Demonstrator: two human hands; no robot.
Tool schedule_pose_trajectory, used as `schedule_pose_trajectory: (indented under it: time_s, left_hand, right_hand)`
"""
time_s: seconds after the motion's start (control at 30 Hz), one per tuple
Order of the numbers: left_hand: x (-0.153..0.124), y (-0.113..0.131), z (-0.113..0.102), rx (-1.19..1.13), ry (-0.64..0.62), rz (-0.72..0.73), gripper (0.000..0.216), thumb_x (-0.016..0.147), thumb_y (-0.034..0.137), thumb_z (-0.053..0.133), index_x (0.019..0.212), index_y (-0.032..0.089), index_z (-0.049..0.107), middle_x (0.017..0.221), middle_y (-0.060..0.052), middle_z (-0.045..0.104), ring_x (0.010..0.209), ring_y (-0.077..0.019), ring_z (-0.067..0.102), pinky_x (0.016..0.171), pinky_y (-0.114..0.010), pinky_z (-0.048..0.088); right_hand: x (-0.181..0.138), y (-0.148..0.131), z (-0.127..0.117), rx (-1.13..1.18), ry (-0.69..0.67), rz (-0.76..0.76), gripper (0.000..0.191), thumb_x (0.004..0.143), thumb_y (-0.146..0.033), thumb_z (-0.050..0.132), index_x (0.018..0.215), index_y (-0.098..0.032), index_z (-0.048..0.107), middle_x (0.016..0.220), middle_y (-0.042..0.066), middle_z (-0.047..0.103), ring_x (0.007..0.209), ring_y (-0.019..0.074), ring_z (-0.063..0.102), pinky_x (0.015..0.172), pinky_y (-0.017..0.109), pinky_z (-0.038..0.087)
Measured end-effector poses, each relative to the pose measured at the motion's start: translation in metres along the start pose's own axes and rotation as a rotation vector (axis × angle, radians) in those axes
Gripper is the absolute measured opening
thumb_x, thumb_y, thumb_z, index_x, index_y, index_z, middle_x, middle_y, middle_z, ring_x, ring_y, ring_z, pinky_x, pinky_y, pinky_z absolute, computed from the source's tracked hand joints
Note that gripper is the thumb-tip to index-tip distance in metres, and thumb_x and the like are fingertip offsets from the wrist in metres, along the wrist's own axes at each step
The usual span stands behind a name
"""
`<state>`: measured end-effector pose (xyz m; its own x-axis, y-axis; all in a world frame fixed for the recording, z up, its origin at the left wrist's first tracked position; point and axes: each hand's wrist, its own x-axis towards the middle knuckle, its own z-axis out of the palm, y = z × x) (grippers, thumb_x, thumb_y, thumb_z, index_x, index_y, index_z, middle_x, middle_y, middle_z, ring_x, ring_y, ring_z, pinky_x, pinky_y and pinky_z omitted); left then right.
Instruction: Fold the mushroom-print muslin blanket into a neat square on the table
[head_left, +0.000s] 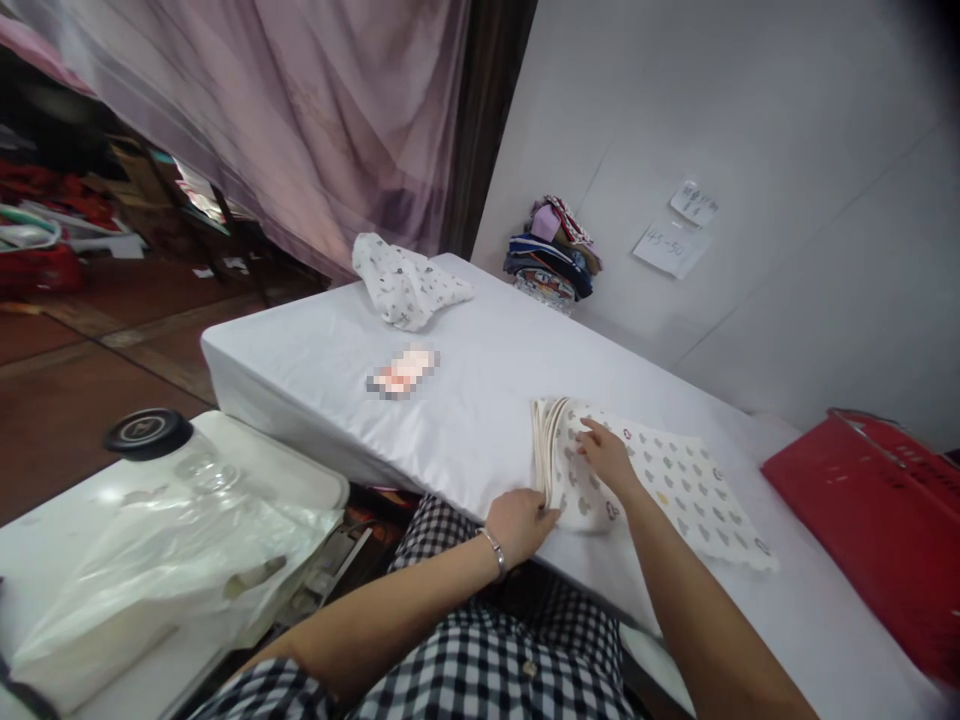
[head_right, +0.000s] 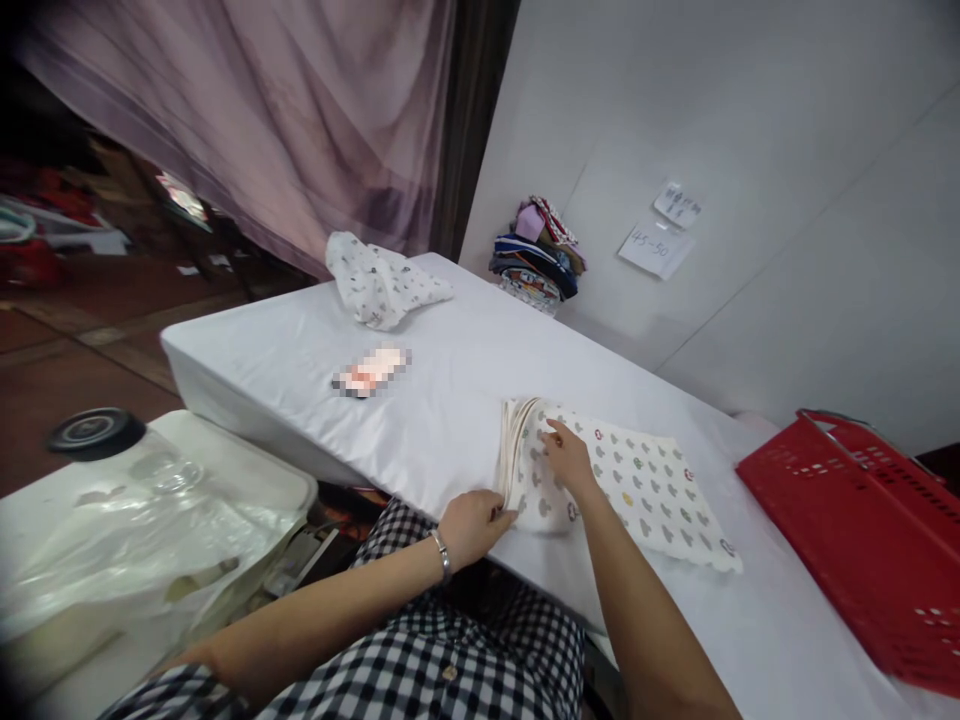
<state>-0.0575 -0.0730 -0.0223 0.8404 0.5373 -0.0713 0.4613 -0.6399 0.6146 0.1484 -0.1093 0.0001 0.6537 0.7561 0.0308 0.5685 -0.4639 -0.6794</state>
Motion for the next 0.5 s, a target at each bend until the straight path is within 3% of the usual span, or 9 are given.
schedule_pose_trajectory:
  time_s: [0.1, 0.17, 0.37, 0.5]
  left_hand:
    - [-0.001, 0.001, -0.001, 0.005, -0.012, 0.0, 0.036, 0.084, 0.046, 0.039, 0.076, 0.019, 0.061, 0.08, -0.005, 0.064, 0.078, -0.0184, 0.058, 0.064, -0.027, 0.039]
    - [-0.002, 0.001, -0.001, 0.019, -0.026, 0.015, 0.034, 0.084, 0.045, 0.039, 0.079, 0.019, 0.061, 0.083, -0.006, 0.064, 0.081, -0.0187, 0.058, 0.067, -0.028, 0.04]
    - [-0.004, 0.001, 0.001, 0.038, -0.04, 0.054, 0.033, 0.084, 0.042, 0.039, 0.084, 0.017, 0.06, 0.087, -0.008, 0.063, 0.082, -0.0204, 0.059, 0.07, -0.03, 0.041]
    - [-0.002, -0.001, 0.006, -0.014, -0.008, 0.03, 0.031, 0.083, 0.042, 0.041, 0.08, 0.019, 0.061, 0.083, -0.007, 0.064, 0.079, -0.0194, 0.059, 0.068, -0.029, 0.041]
  right_hand:
    - [0.036, -0.007, 0.013, 0.055, -0.052, 0.095, 0.057, 0.08, -0.041, 0.043, 0.13, -0.013, 0.038, 0.078, 0.006, 0.064, 0.051, 0.0134, 0.058, 0.048, 0.026, 0.046]
    - [0.055, -0.009, 0.023, 0.037, -0.057, 0.077, 0.064, 0.078, -0.043, 0.047, 0.133, -0.013, 0.034, 0.076, 0.006, 0.064, 0.049, 0.0134, 0.056, 0.047, 0.026, 0.044]
    - [0.082, -0.009, 0.04, -0.011, -0.037, -0.032, 0.048, 0.073, -0.034, 0.054, 0.117, -0.016, 0.054, 0.09, 0.007, 0.064, 0.078, 0.0165, 0.058, 0.065, 0.026, 0.045]
    - [0.079, -0.007, 0.036, -0.011, -0.066, -0.044, 0.051, 0.078, -0.037, 0.046, 0.124, -0.015, 0.048, 0.083, 0.006, 0.064, 0.064, 0.0146, 0.057, 0.054, 0.025, 0.044]
